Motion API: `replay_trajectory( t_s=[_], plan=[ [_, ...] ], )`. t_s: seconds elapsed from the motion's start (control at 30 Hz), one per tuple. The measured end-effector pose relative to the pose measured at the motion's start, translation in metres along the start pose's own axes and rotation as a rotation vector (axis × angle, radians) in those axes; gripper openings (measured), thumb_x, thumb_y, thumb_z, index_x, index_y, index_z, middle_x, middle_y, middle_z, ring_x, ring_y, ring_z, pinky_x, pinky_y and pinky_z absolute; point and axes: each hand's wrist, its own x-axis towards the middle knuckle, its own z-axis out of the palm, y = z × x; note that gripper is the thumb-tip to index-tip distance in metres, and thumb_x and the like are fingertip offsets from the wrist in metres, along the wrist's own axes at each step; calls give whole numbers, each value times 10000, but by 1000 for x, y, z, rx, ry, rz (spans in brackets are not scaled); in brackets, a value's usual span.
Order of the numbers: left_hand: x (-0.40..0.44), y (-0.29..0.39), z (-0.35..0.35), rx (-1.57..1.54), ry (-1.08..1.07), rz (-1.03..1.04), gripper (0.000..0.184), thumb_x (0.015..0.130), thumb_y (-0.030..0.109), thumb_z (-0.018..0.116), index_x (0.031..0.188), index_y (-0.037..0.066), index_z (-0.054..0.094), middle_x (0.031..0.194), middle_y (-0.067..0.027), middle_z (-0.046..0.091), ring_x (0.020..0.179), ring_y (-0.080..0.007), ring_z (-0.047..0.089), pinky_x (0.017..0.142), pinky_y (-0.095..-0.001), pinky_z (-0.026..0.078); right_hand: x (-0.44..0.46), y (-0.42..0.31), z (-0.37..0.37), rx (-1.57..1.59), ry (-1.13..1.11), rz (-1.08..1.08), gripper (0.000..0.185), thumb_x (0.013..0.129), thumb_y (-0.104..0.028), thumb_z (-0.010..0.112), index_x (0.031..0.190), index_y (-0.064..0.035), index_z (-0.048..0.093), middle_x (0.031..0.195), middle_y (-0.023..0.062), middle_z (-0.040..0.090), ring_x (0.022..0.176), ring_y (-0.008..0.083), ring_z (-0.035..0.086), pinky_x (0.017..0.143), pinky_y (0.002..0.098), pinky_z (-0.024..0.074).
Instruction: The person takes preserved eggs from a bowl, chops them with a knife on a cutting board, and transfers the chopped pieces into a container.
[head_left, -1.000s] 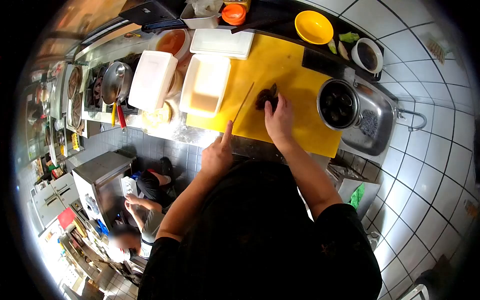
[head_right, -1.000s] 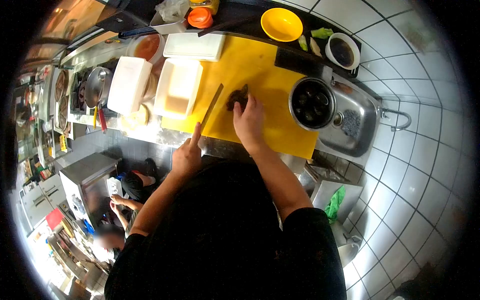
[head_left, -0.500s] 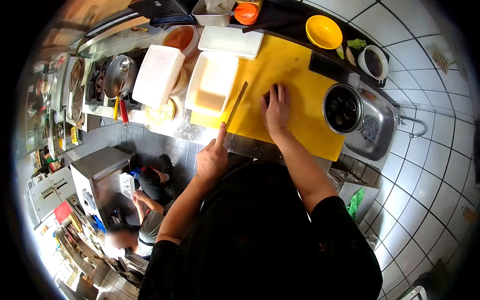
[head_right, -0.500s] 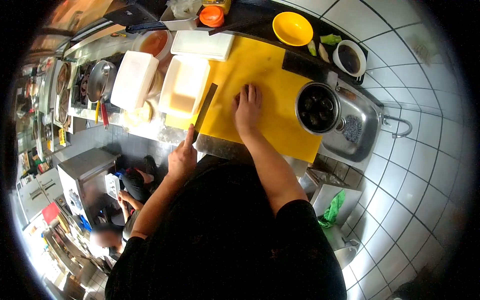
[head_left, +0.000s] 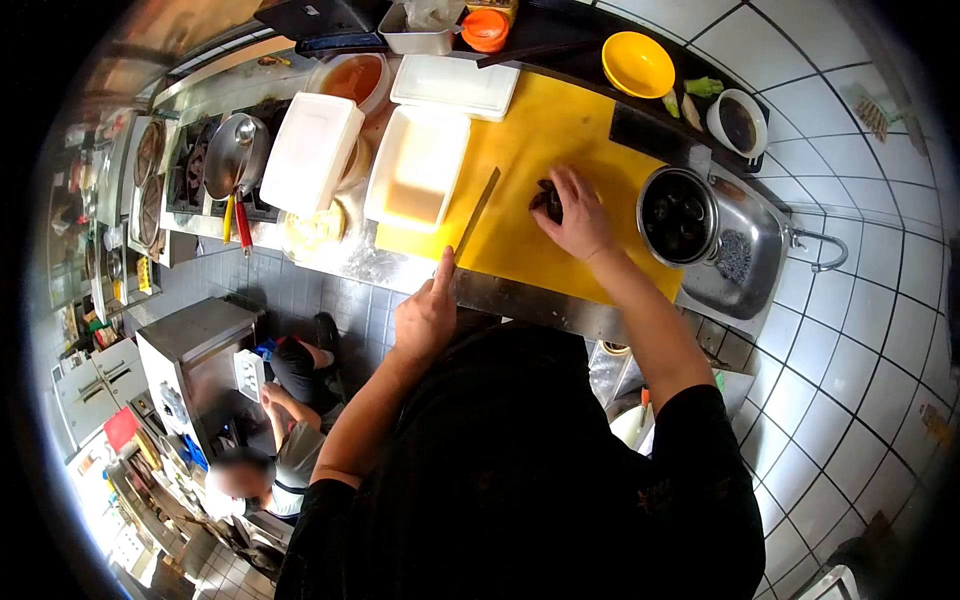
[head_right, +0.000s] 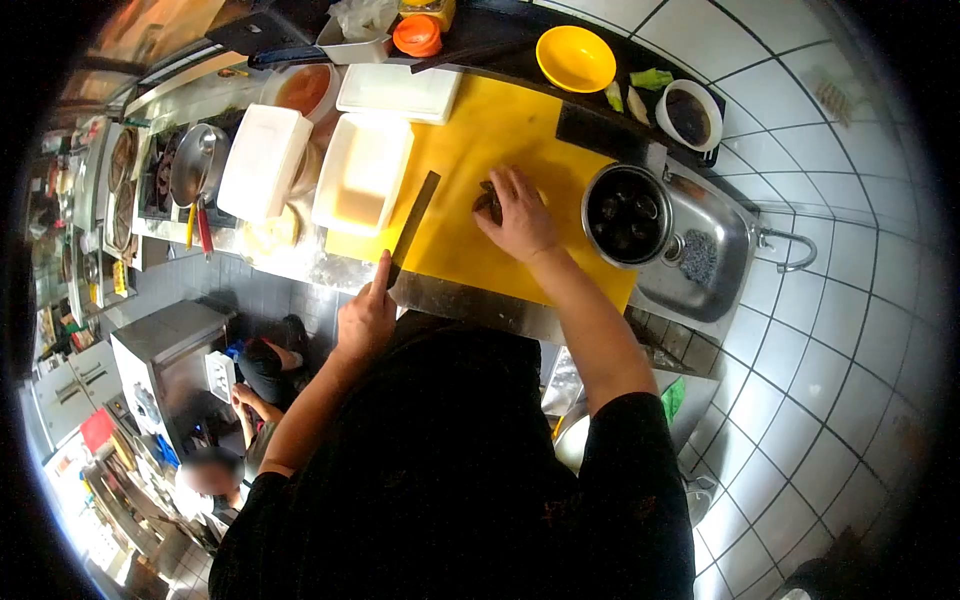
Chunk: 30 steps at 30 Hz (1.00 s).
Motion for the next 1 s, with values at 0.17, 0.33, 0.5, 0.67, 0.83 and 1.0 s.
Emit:
replay_trajectory(
  t_s=[0.17, 0.33, 0.5, 0.67, 0.83, 1.0],
  plan=[
    [1, 3, 3, -6, 18, 43, 694, 897, 58, 599, 1563, 128, 417, 808, -147, 683, 606, -354, 674, 551, -480, 554, -5, -23, 25, -265, 114, 208, 694, 888, -397, 751, 1429, -21, 531, 1482, 227, 492, 1388, 426, 440, 1162, 505, 365],
    [4, 4, 3, -8, 25, 73, 699, 896, 60, 606, 1566, 128, 416, 792, -139, 676, 594, -346, 667, 544, -474, 551, -9, -13, 36, -190, 130, 196, 584, 882, -336, 749, 1358, -31, 605, 1449, 181, 522, 1317, 407, 490, 1141, 517, 379],
    [10, 9, -1, 0, 6, 81, 698, 904, 73, 606, 1571, 130, 409, 779, -133, 670, 585, -338, 664, 537, -470, 547, -11, 10, 12, -108, 54, 2, 493, 822, -210, 787, 1265, -36, 659, 1362, 148, 578, 1226, 371, 547, 1070, 494, 446],
    [20, 13, 3, 37, -111, 118, 739, 912, 77, 598, 1603, 183, 359, 844, -161, 669, 652, -350, 675, 581, -479, 557, -7, 14, 4, -34, 103, -69, 378, 846, -176, 769, 1180, -22, 682, 1189, 149, 667, 1146, 358, 597, 1037, 470, 471],
    [37, 27, 3, 71, -221, 139, 809, 906, 89, 607, 1634, 252, 294, 828, -182, 633, 686, -362, 671, 609, -488, 557, -3, 5, 3, -121, 13, 77, 309, 900, -219, 715, 1146, -32, 696, 1136, 158, 683, 1125, 363, 605, 1014, 468, 485],
    [50, 29, 11, 85, -218, 135, 822, 910, 100, 613, 1639, 275, 276, 810, -181, 624, 684, -364, 673, 599, -489, 553, 6, 0, 8, -203, 165, 123, 245, 873, -187, 729, 1067, -40, 701, 1129, 155, 677, 1086, 373, 613, 969, 476, 511]
  ],
)
